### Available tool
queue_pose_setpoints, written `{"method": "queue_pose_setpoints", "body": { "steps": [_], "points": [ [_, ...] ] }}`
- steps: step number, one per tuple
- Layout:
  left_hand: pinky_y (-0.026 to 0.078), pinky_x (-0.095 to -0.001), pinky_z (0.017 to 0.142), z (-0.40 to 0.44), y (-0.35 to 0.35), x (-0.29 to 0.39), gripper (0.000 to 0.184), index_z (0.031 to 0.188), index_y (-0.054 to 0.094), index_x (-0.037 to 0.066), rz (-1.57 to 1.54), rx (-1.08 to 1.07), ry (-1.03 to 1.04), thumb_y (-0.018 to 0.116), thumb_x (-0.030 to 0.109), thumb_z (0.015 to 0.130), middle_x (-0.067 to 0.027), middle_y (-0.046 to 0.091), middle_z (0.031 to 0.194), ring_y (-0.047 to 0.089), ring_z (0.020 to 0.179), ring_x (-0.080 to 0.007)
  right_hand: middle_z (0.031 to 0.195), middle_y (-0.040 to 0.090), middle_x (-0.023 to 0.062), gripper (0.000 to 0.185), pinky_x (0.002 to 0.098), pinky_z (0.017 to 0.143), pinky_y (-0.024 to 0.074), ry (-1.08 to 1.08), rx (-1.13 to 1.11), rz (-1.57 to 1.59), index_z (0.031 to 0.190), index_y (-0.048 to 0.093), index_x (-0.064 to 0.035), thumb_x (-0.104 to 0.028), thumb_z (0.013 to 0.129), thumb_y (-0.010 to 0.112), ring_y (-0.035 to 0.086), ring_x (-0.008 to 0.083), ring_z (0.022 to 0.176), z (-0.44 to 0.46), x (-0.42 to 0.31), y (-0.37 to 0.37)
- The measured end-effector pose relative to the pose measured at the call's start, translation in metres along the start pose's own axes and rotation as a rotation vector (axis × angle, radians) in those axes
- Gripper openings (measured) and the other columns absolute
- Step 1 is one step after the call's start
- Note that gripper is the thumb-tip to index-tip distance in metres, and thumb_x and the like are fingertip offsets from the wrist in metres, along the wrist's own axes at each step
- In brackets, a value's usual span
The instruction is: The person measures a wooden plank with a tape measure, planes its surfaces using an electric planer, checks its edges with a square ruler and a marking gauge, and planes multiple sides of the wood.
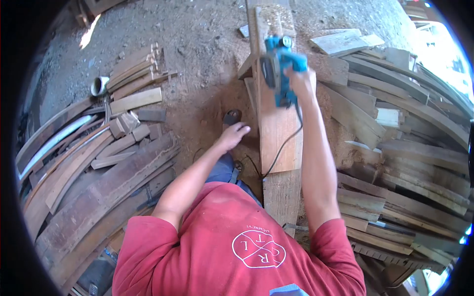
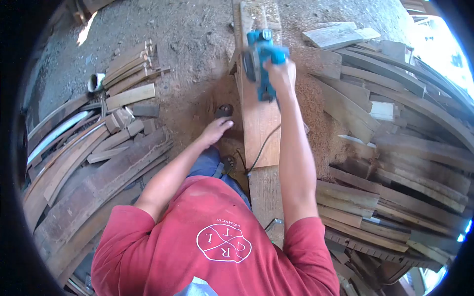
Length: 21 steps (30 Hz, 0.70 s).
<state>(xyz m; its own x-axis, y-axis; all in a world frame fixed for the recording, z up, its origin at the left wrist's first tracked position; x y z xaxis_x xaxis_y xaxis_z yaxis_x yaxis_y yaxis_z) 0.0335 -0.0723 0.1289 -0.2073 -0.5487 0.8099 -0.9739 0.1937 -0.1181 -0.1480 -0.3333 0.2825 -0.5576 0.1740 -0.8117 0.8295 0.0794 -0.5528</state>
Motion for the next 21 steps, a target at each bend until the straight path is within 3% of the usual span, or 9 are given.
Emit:
{"method": "queue_pose_setpoints", "body": {
  "steps": [2,4,6,8,9,12,16,18,21],
  "points": [
    [0.049,-0.0380,0.111,0.002,0.044,0.008,0.057,0.139,0.060,-0.005,-0.242,-0.149,-0.080,0.067,0.040,0.105,-0.0247,0.071,0.135,0.067,0.130,-0.0333,0.065,0.065,0.0024,0.009,0.0323,0.052,0.0468,0.090,-0.039,0.163,0.086,0.073,-0.0063,-0.013,0.087,0.079,0.060,0.0112,0.053,-0.081,0.012,-0.032],
    [0.051,-0.0384,0.108,-0.030,0.040,0.069,0.061,0.138,0.055,-0.008,-0.130,0.034,-0.129,0.074,0.037,0.102,-0.0239,0.073,0.128,0.068,0.127,-0.0314,0.065,0.063,0.0007,0.013,0.0317,0.051,0.0446,0.188,0.053,0.148,0.096,0.073,-0.0058,-0.011,0.086,0.080,0.059,0.0102,0.054,-0.164,0.040,-0.066],
    [0.053,-0.0428,0.105,-0.014,0.061,0.046,0.071,0.139,0.052,-0.010,-0.049,0.073,-0.053,0.079,0.041,0.097,-0.0267,0.072,0.128,0.070,0.124,-0.0347,0.068,0.062,-0.0021,0.013,0.0295,0.050,0.0419,0.280,0.195,0.262,0.099,0.075,-0.0048,-0.010,0.089,0.079,0.054,0.0077,0.054,-0.248,0.055,-0.100],
    [0.056,-0.0472,0.102,-0.016,0.066,0.044,0.074,0.134,0.055,-0.010,0.220,0.144,-0.192,0.083,0.045,0.093,-0.0298,0.071,0.129,0.071,0.120,-0.0389,0.074,0.064,-0.0024,0.013,0.0276,0.054,0.0428,0.371,0.313,0.314,0.101,0.076,-0.0041,-0.005,0.088,0.078,0.056,0.0070,0.060,-0.327,0.089,-0.122],
    [0.056,-0.0484,0.101,-0.014,0.071,0.040,0.075,0.133,0.054,-0.010,0.228,0.146,-0.185,0.084,0.046,0.093,-0.0313,0.071,0.129,0.072,0.120,-0.0404,0.072,0.063,-0.0023,0.015,0.0269,0.047,0.0388,0.291,0.410,0.266,0.102,0.075,-0.0050,-0.002,0.088,0.077,0.052,0.0071,0.052,-0.361,0.122,-0.127],
    [0.056,-0.0500,0.101,-0.005,0.070,0.026,0.075,0.132,0.054,-0.010,0.112,0.138,-0.096,0.083,0.047,0.093,-0.0337,0.069,0.131,0.070,0.120,-0.0430,0.089,0.076,0.0046,0.025,0.0357,0.080,0.0563,0.381,0.616,0.073,0.103,0.077,-0.0028,-0.010,0.081,0.085,0.070,0.0157,0.082,-0.443,0.157,-0.142],
    [0.054,-0.0468,0.104,-0.002,0.046,-0.003,0.070,0.134,0.057,-0.011,0.018,0.112,-0.078,0.078,0.045,0.098,-0.0302,0.069,0.133,0.069,0.122,-0.0379,0.092,0.080,0.0118,0.029,0.0416,0.083,0.0582,0.477,0.674,-0.039,0.105,0.081,-0.0049,-0.016,0.079,0.087,0.076,0.0267,0.086,-0.482,0.223,-0.128],
    [0.053,-0.0462,0.107,0.014,0.039,-0.043,0.070,0.140,0.055,-0.010,-0.385,-0.077,-0.022,0.075,0.044,0.100,-0.0270,0.068,0.137,0.068,0.125,-0.0350,0.096,0.078,0.0220,0.040,0.0524,0.084,0.0569,0.493,0.621,-0.082,0.107,0.078,-0.0063,-0.031,0.077,0.086,0.075,0.0448,0.094,-0.487,0.225,-0.126],
    [0.052,-0.0468,0.111,-0.043,0.006,-0.004,0.069,0.149,0.049,-0.004,-0.493,-0.041,-0.044,0.073,0.042,0.102,-0.0239,0.066,0.138,0.066,0.127,-0.0326,0.099,0.078,0.0235,0.043,0.0534,0.086,0.0573,0.474,0.571,-0.075,0.109,0.078,-0.0072,-0.034,0.077,0.087,0.074,0.0466,0.097,-0.486,0.243,-0.115]
  ]
}}
Point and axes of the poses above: each hand's wrist, its own z-axis towards the middle knuckle, its own y-axis out of the palm, x = y × z, the point moved 8 cm from there along z, towards the middle knuckle
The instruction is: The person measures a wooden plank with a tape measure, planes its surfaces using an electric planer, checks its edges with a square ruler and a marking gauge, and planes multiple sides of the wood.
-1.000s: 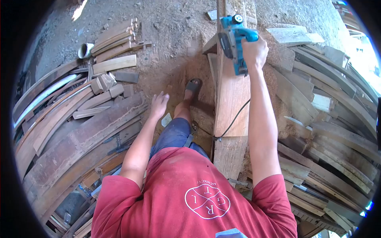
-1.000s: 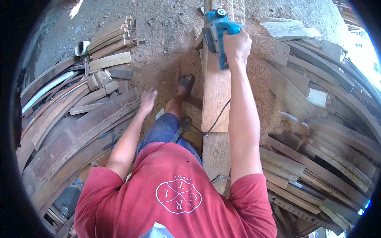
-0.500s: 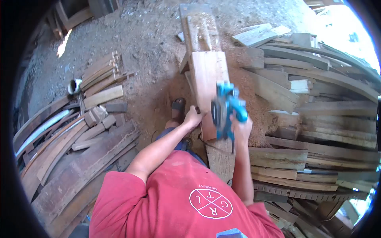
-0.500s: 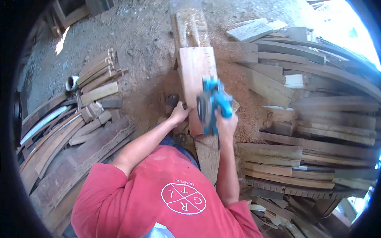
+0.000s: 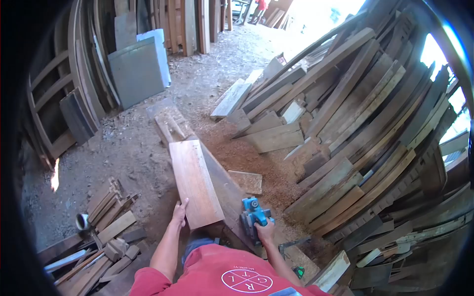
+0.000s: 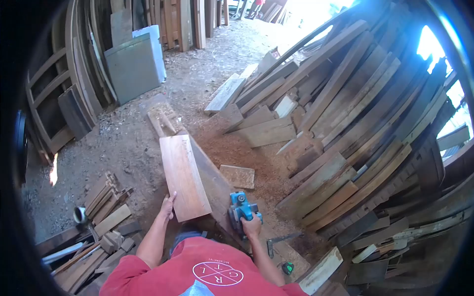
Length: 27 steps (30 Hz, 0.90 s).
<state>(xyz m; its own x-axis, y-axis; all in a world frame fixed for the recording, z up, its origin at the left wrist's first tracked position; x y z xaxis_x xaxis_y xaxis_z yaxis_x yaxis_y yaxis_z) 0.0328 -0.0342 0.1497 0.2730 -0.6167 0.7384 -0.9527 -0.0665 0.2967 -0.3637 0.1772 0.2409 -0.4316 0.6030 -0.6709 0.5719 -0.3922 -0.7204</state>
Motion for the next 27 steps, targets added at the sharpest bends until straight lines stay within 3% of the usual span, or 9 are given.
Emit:
{"method": "queue_pose_setpoints", "body": {
  "steps": [3,5,6,7,9,12,20,24,27],
  "points": [
    [0.053,-0.0461,0.109,-0.039,0.004,0.035,0.064,0.145,0.052,-0.001,0.090,-0.091,0.109,0.073,0.041,0.102,-0.0219,0.066,0.139,0.065,0.128,-0.0312,0.105,0.078,0.0241,0.047,0.0518,0.087,0.0577,-0.056,-0.037,0.017,0.114,0.076,-0.0065,-0.033,0.077,0.088,0.075,0.0440,0.101,0.009,0.013,0.014],
    [0.056,-0.0464,0.103,-0.044,0.002,0.057,0.056,0.133,0.057,0.000,0.396,0.008,0.345,0.077,0.040,0.098,-0.0231,0.071,0.131,0.070,0.121,-0.0348,0.081,0.075,0.0083,0.028,0.0434,0.077,0.0581,-0.117,-0.061,0.226,0.098,0.078,-0.0048,-0.018,0.075,0.088,0.073,0.0240,0.077,0.015,0.009,0.017],
    [0.058,-0.0483,0.100,-0.064,0.010,0.080,0.054,0.128,0.059,0.001,0.694,0.120,0.342,0.078,0.039,0.095,-0.0239,0.073,0.127,0.072,0.117,-0.0386,0.077,0.074,0.0082,0.032,0.0441,0.076,0.0594,0.013,-0.192,0.219,0.104,0.076,-0.0041,-0.019,0.078,0.087,0.074,0.0243,0.075,0.020,0.021,0.026],
    [0.059,-0.0501,0.097,-0.090,0.028,0.112,0.052,0.122,0.060,0.001,0.983,0.228,0.333,0.080,0.039,0.092,-0.0247,0.075,0.122,0.073,0.112,-0.0424,0.103,0.076,0.0244,0.045,0.0505,0.088,0.0559,0.000,-0.210,0.086,0.114,0.071,-0.0013,-0.029,0.081,0.086,0.073,0.0439,0.098,0.015,0.002,0.012],
    [0.059,-0.0555,0.093,-0.132,0.064,0.150,0.051,0.116,0.062,0.002,1.223,0.328,0.366,0.082,0.039,0.087,-0.0253,0.076,0.114,0.073,0.104,-0.0487,0.113,0.073,0.0256,0.058,0.0520,0.093,0.0540,-0.186,-0.045,-0.036,0.129,0.066,-0.0010,-0.031,0.084,0.085,0.070,0.0460,0.106,-0.018,-0.086,-0.030],
    [0.059,-0.0589,0.093,-0.153,0.091,0.163,0.050,0.115,0.063,0.003,1.330,0.345,0.356,0.082,0.038,0.085,-0.0246,0.076,0.113,0.074,0.104,-0.0490,0.123,0.067,0.0254,0.070,0.0514,0.099,0.0525,-0.489,0.201,-0.345,0.142,0.059,-0.0004,-0.032,0.086,0.085,0.066,0.0452,0.112,-0.038,-0.155,-0.050],
    [0.060,-0.0589,0.092,-0.163,0.101,0.158,0.048,0.112,0.063,0.001,1.274,0.372,0.450,0.082,0.035,0.084,-0.0273,0.076,0.110,0.074,0.104,-0.0495,0.138,0.060,0.0270,0.101,0.0505,0.116,0.0449,-0.584,-0.751,0.192,0.158,0.046,0.0018,-0.046,0.082,0.092,0.054,0.0431,0.137,-0.065,-0.219,0.029],
    [0.060,-0.0567,0.094,-0.153,0.126,0.180,0.054,0.111,0.068,-0.005,1.219,0.358,0.500,0.083,0.038,0.083,-0.0340,0.075,0.109,0.074,0.105,-0.0505,0.165,0.032,0.0339,0.135,0.0526,0.125,0.0386,-0.923,-0.750,0.030,0.168,0.022,0.0032,-0.048,0.070,0.099,0.038,0.0505,0.152,-0.125,-0.251,0.023],
    [0.058,-0.0549,0.097,-0.151,0.150,0.210,0.060,0.109,0.067,-0.007,1.238,0.322,0.461,0.081,0.046,0.086,-0.0366,0.073,0.111,0.073,0.107,-0.0491,0.165,0.032,0.0342,0.129,0.0545,0.122,0.0414,-0.980,-0.526,0.216,0.168,0.024,0.0031,-0.040,0.071,0.098,0.041,0.0523,0.149,-0.125,-0.265,0.028]
  ]
}}
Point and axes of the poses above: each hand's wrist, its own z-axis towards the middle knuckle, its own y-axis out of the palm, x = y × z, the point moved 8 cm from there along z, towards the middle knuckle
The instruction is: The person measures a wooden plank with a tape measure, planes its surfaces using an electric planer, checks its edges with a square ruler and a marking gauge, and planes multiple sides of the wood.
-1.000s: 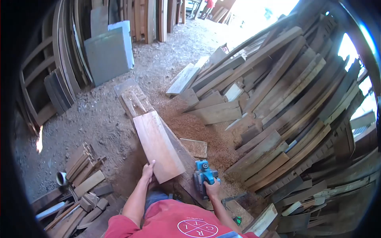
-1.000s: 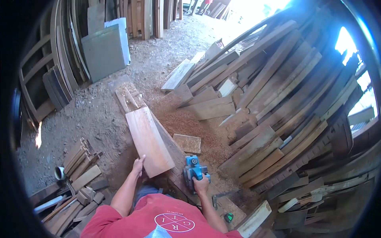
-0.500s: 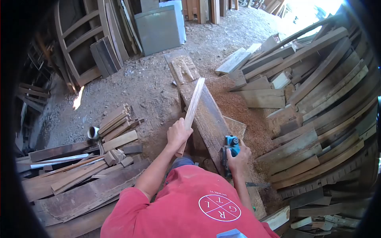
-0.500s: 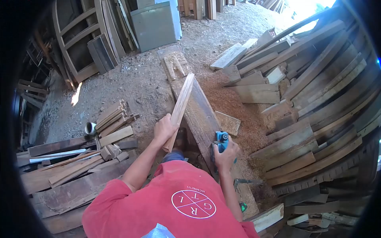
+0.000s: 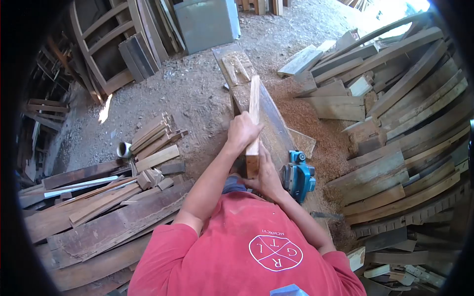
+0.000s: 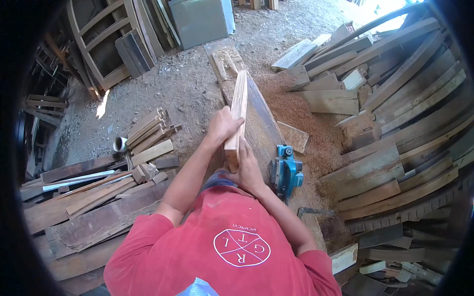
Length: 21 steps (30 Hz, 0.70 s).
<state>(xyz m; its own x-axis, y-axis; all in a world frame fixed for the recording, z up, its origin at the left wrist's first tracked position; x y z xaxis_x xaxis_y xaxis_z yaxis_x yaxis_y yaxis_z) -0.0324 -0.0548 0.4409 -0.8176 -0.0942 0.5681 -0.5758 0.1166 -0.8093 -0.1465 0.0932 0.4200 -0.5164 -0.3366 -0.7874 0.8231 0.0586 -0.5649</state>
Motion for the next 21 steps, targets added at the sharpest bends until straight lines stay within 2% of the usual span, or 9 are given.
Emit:
{"method": "queue_pose_setpoints", "body": {
  "steps": [1,2,5,10,12,13,16,18,21],
  "points": [
    [0.058,-0.0533,0.095,0.004,-0.006,0.010,0.059,0.108,0.070,-0.005,0.009,-0.043,0.005,0.077,0.050,0.090,-0.0345,0.074,0.114,0.074,0.106,-0.0490,0.147,0.054,0.0365,0.120,0.0551,0.107,0.0529,0.092,0.118,0.048,0.167,0.027,0.0034,-0.029,0.073,0.095,0.060,0.0522,0.130,0.005,0.005,-0.006],
    [0.058,-0.0533,0.095,0.010,-0.008,0.013,0.059,0.108,0.070,-0.005,0.009,-0.047,0.011,0.077,0.050,0.090,-0.0345,0.074,0.114,0.074,0.106,-0.0490,0.147,0.054,0.0365,0.120,0.0551,0.107,0.0529,0.096,0.124,0.045,0.167,0.027,0.0034,-0.029,0.073,0.095,0.060,0.0522,0.130,0.010,0.006,-0.011],
    [0.058,-0.0484,0.098,0.030,-0.011,0.013,0.046,0.114,0.073,-0.003,-0.140,-0.117,-0.024,0.058,0.039,0.103,-0.0263,0.078,0.112,0.077,0.107,-0.0423,0.093,0.074,0.0315,0.064,0.0541,0.079,0.0608,0.234,0.199,-0.146,0.129,0.059,0.0067,-0.023,0.081,0.088,0.074,0.0503,0.089,0.033,0.006,-0.042],
    [0.054,-0.0405,0.108,0.058,0.020,-0.029,0.036,0.132,0.066,-0.003,-0.766,-0.163,0.260,0.047,0.008,0.104,-0.0210,0.075,0.129,0.071,0.125,-0.0323,0.096,0.073,0.0332,0.066,0.0549,0.081,0.0601,0.273,0.187,-0.181,0.133,0.057,0.0096,-0.026,0.084,0.084,0.073,0.0505,0.091,0.084,-0.015,-0.070],
    [0.049,-0.0423,0.117,0.032,-0.013,-0.010,0.052,0.149,0.057,0.000,-0.814,-0.183,0.347,0.049,-0.003,0.099,-0.0233,0.064,0.149,0.059,0.142,-0.0347,0.096,0.073,0.0333,0.072,0.0553,0.083,0.0597,0.264,0.181,-0.206,0.138,0.056,0.0101,-0.029,0.083,0.084,0.073,0.0503,0.092,0.109,-0.030,-0.075],
    [0.040,-0.0455,0.125,0.033,-0.010,-0.020,0.076,0.164,0.040,0.002,-0.676,-0.238,0.396,0.058,-0.010,0.091,-0.0242,0.047,0.165,0.045,0.155,-0.0355,0.098,0.073,0.0334,0.078,0.0555,0.085,0.0595,0.306,0.139,-0.211,0.141,0.055,0.0106,-0.033,0.083,0.083,0.073,0.0498,0.094,0.122,-0.032,-0.074],
    [0.033,-0.0460,0.129,0.028,-0.013,-0.012,0.093,0.167,0.029,0.000,-0.575,-0.243,0.592,0.072,-0.004,0.085,-0.0247,0.037,0.170,0.035,0.160,-0.0345,0.101,0.074,0.0336,0.079,0.0552,0.086,0.0597,0.345,0.118,-0.251,0.142,0.056,0.0100,-0.036,0.083,0.082,0.074,0.0493,0.095,0.159,-0.048,-0.073],
    [0.030,-0.0449,0.129,0.041,0.007,-0.025,0.111,0.169,0.020,-0.001,-0.734,-0.360,0.483,0.084,0.002,0.078,-0.0219,0.035,0.170,0.036,0.159,-0.0328,0.103,0.074,0.0338,0.080,0.0551,0.088,0.0598,0.356,0.109,-0.261,0.142,0.056,0.0093,-0.037,0.082,0.082,0.074,0.0488,0.095,0.181,-0.049,-0.068],
    [0.036,-0.0425,0.125,0.048,0.016,-0.021,0.112,0.169,0.021,0.001,-0.735,-0.366,0.572,0.088,0.011,0.080,-0.0199,0.041,0.164,0.043,0.152,-0.0296,0.102,0.074,0.0336,0.080,0.0548,0.089,0.0599,0.335,0.170,-0.307,0.143,0.056,0.0089,-0.036,0.082,0.082,0.075,0.0484,0.097,0.203,-0.055,-0.067]
  ]
}}
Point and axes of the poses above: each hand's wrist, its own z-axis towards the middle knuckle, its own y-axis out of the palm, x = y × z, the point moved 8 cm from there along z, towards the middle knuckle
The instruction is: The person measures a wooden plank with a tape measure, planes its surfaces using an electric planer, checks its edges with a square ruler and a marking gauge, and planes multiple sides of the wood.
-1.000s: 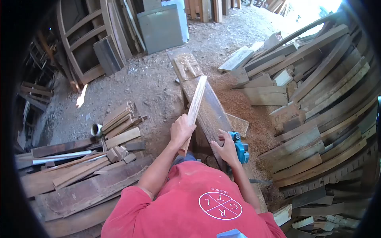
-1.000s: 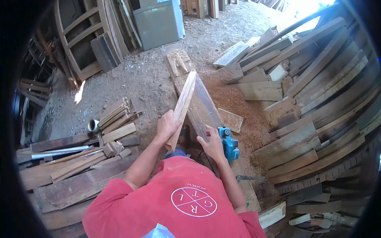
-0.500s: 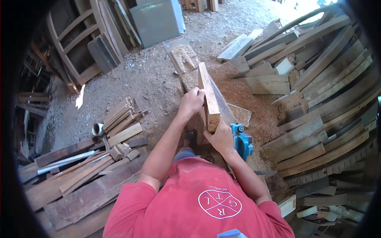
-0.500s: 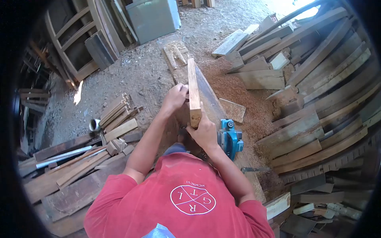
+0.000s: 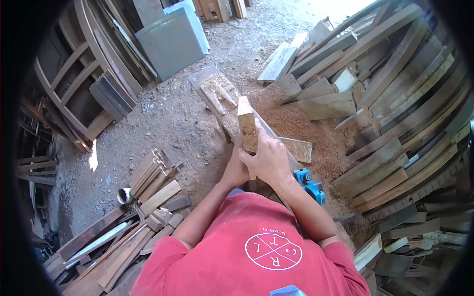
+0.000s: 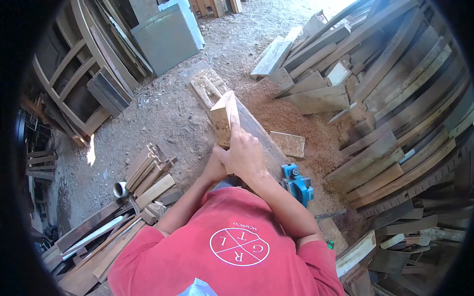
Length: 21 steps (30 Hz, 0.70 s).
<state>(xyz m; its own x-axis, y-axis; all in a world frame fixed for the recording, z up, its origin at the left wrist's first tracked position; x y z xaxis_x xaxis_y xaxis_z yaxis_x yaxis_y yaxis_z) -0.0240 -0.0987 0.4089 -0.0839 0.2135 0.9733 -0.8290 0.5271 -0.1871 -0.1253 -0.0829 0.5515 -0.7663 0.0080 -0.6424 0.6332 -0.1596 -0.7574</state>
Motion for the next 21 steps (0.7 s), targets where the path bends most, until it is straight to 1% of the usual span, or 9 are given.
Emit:
{"method": "queue_pose_setpoints", "body": {
  "steps": [3,6,8,9,11,13,15,16,21],
  "points": [
    [0.043,-0.0419,0.119,0.010,-0.010,-0.004,0.095,0.163,0.033,0.001,-0.067,0.126,-0.010,0.086,0.015,0.085,-0.0191,0.051,0.156,0.052,0.144,-0.0273,0.101,0.075,0.0332,0.082,0.0533,0.090,0.0604,0.048,-0.016,-0.001,0.146,0.055,0.0092,-0.037,0.083,0.081,0.075,0.0486,0.098,0.015,-0.009,-0.005],
    [0.051,-0.0416,0.109,0.023,-0.024,-0.002,0.067,0.149,0.054,-0.002,-0.026,0.136,-0.023,0.081,0.013,0.090,-0.0180,0.064,0.144,0.064,0.130,-0.0247,0.119,0.074,0.0332,0.093,0.0477,0.098,0.0594,0.122,-0.116,0.085,0.155,0.048,0.0079,-0.044,0.085,0.082,0.074,0.0443,0.113,0.029,0.001,0.002],
    [0.054,-0.0406,0.104,0.039,-0.052,0.027,0.059,0.144,0.057,-0.003,-0.007,0.207,-0.007,0.079,0.014,0.092,-0.0169,0.068,0.139,0.068,0.124,-0.0249,0.144,0.065,0.0315,0.104,0.0465,0.111,0.0524,0.193,-0.112,0.873,0.164,0.039,0.0028,-0.051,0.086,0.084,0.067,0.0402,0.132,0.039,0.034,0.017],
    [0.057,-0.0396,0.099,0.048,-0.071,0.039,0.051,0.139,0.061,-0.005,0.021,0.290,0.005,0.077,0.014,0.094,-0.0158,0.071,0.135,0.072,0.118,-0.0250,0.144,0.065,0.0315,0.104,0.0465,0.111,0.0524,0.199,-0.109,0.873,0.164,0.039,0.0028,-0.051,0.086,0.084,0.067,0.0402,0.132,0.036,0.048,0.017],
    [0.060,-0.0412,0.095,0.071,-0.103,0.021,0.050,0.139,0.060,-0.005,-0.049,0.347,-0.119,0.075,0.017,0.097,-0.0167,0.071,0.134,0.073,0.116,-0.0279,0.151,0.059,0.0326,0.108,0.0482,0.113,0.0494,0.008,0.029,0.299,0.164,0.038,0.0038,-0.055,0.086,0.085,0.064,0.0398,0.135,0.028,0.066,0.001],
    [0.063,-0.0429,0.091,0.095,-0.137,0.009,0.049,0.139,0.059,-0.005,-0.122,0.413,-0.230,0.073,0.019,0.099,-0.0175,0.071,0.133,0.074,0.115,-0.0307,0.154,0.057,0.0313,0.111,0.0478,0.119,0.0449,-0.041,-0.011,0.160,0.166,0.038,-0.0022,-0.054,0.082,0.088,0.058,0.0406,0.142,0.001,0.094,0.020],
    [0.064,-0.0590,0.090,0.108,-0.149,-0.014,0.056,0.142,0.053,-0.006,-0.381,0.271,-0.461,0.069,0.030,0.102,-0.0213,0.069,0.127,0.072,0.117,-0.0394,0.145,0.065,0.0260,0.103,0.0473,0.114,0.0493,-0.112,-0.015,-0.372,0.164,0.044,-0.0077,-0.048,0.081,0.089,0.065,0.0379,0.134,-0.031,0.104,0.038],
    [0.065,-0.0671,0.090,0.107,-0.145,-0.024,0.060,0.143,0.049,-0.007,-0.513,0.198,-0.578,0.068,0.035,0.104,-0.0232,0.068,0.125,0.071,0.118,-0.0438,0.145,0.065,0.0260,0.103,0.0473,0.114,0.0493,-0.113,-0.023,-0.372,0.164,0.044,-0.0077,-0.048,0.081,0.089,0.065,0.0379,0.134,-0.044,0.115,0.048],
    [0.069,-0.0603,0.082,0.116,-0.130,-0.071,0.052,0.139,0.053,-0.005,-0.559,0.041,-0.718,0.061,0.035,0.108,-0.0259,0.067,0.130,0.073,0.116,-0.0420,0.132,0.072,0.0212,0.083,0.0496,0.109,0.0512,0.156,-0.206,-0.180,0.151,0.057,-0.0094,-0.037,0.081,0.090,0.070,0.0376,0.122,-0.080,0.174,0.086]
  ]
}}
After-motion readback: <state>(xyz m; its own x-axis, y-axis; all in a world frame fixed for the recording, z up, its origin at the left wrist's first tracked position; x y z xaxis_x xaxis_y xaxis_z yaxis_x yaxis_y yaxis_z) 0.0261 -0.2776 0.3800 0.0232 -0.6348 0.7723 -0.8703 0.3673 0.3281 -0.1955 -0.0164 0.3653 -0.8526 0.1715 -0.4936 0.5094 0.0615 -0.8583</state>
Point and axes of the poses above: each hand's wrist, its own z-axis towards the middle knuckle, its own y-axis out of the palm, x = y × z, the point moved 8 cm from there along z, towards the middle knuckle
